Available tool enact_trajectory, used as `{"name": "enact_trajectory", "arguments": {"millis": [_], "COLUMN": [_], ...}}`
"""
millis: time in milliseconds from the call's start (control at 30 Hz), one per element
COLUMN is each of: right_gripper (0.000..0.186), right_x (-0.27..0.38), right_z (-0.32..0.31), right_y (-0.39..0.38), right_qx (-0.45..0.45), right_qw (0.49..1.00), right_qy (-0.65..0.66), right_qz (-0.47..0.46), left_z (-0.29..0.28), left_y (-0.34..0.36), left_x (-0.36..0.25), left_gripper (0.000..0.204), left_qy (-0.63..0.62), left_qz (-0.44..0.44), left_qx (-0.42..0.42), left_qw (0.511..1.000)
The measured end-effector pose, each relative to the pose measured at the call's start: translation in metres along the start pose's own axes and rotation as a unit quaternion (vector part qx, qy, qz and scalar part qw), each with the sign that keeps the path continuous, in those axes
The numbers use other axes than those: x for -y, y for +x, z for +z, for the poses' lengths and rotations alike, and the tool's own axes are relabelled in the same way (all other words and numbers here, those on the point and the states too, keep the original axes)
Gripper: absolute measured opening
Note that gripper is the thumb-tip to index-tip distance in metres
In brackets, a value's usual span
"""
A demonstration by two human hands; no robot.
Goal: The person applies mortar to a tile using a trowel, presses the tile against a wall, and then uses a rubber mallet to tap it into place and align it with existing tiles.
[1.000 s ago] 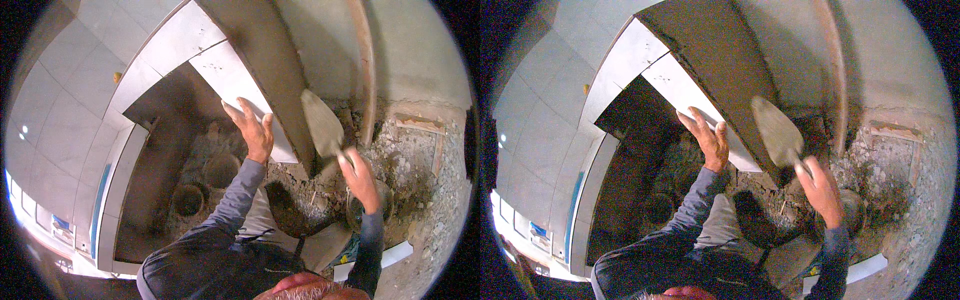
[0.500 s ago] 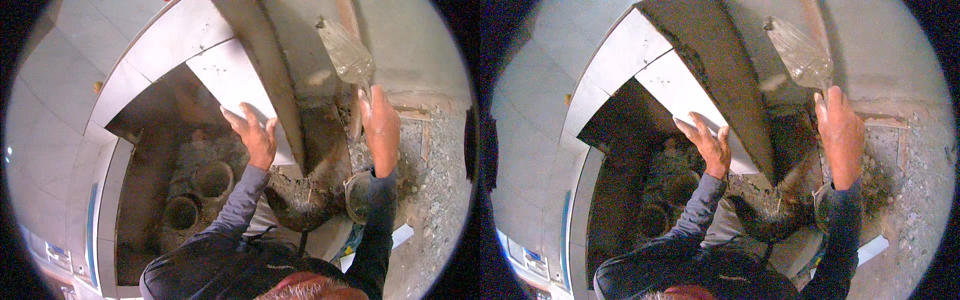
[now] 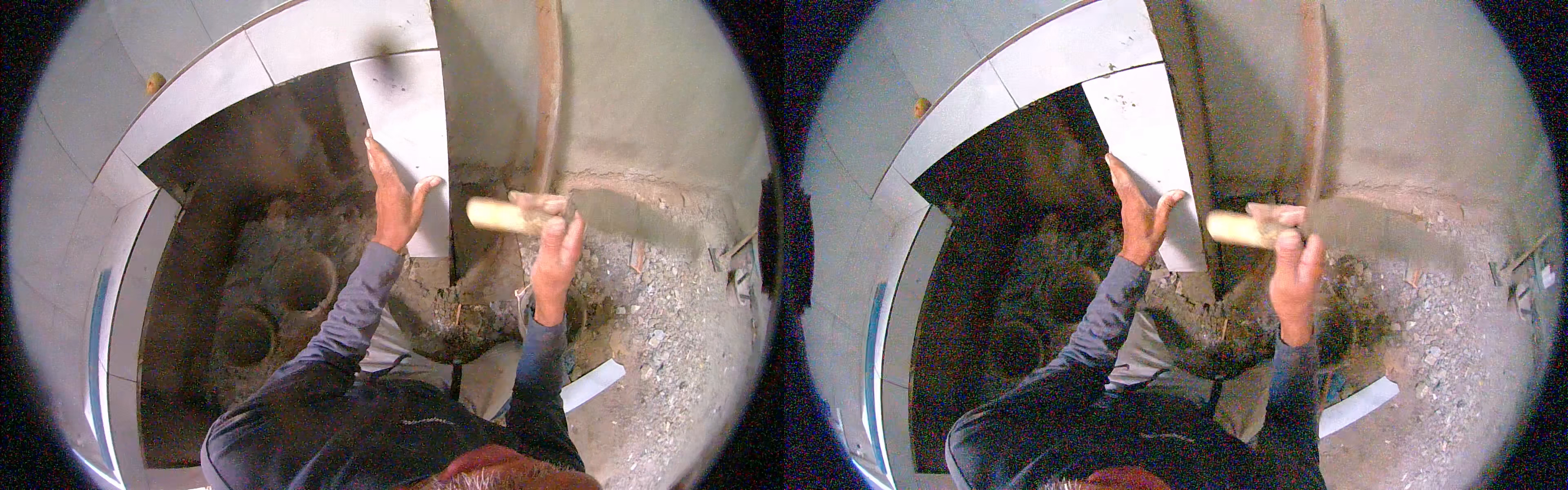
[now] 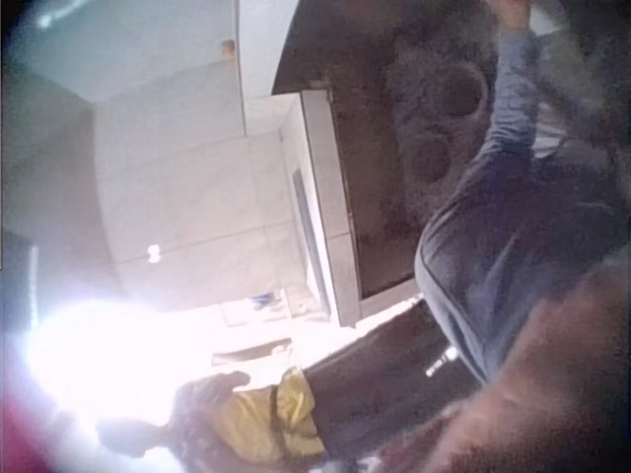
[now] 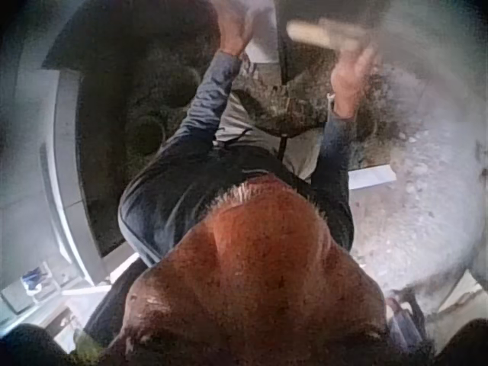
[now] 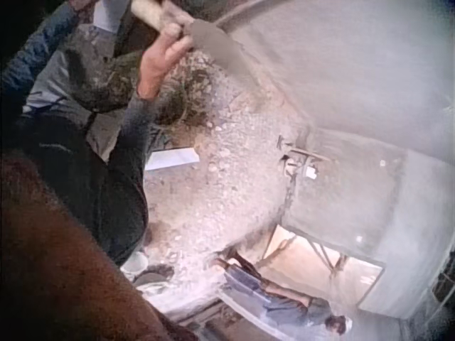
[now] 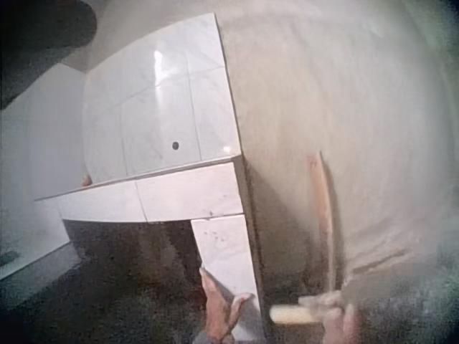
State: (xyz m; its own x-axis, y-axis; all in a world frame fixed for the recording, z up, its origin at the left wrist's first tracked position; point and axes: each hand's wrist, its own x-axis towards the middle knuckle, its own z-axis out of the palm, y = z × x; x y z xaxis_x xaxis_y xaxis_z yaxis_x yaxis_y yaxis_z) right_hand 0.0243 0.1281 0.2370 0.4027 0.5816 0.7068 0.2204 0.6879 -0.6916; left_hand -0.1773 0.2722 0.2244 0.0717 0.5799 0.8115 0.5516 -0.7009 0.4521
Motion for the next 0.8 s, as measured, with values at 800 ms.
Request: {"name": "enact_trajectory", "arguments": {"millis": [800], "right_gripper": [0.052], "right_x": [-0.087], "right_z": [-0.141], "right_y": [-0.111], "right_qx": [-0.081], "right_qw": [0.878], "right_qy": [-0.406], "right_qz": [0.243], "left_z": [0.014], "left_y": [-0.006], "left_x": [-0.011], "left_gripper": [0.109], "left_qy": [0.029], "left_qz": [0.078], "left_qx": [-0.021], "left_qw": [0.996]}}
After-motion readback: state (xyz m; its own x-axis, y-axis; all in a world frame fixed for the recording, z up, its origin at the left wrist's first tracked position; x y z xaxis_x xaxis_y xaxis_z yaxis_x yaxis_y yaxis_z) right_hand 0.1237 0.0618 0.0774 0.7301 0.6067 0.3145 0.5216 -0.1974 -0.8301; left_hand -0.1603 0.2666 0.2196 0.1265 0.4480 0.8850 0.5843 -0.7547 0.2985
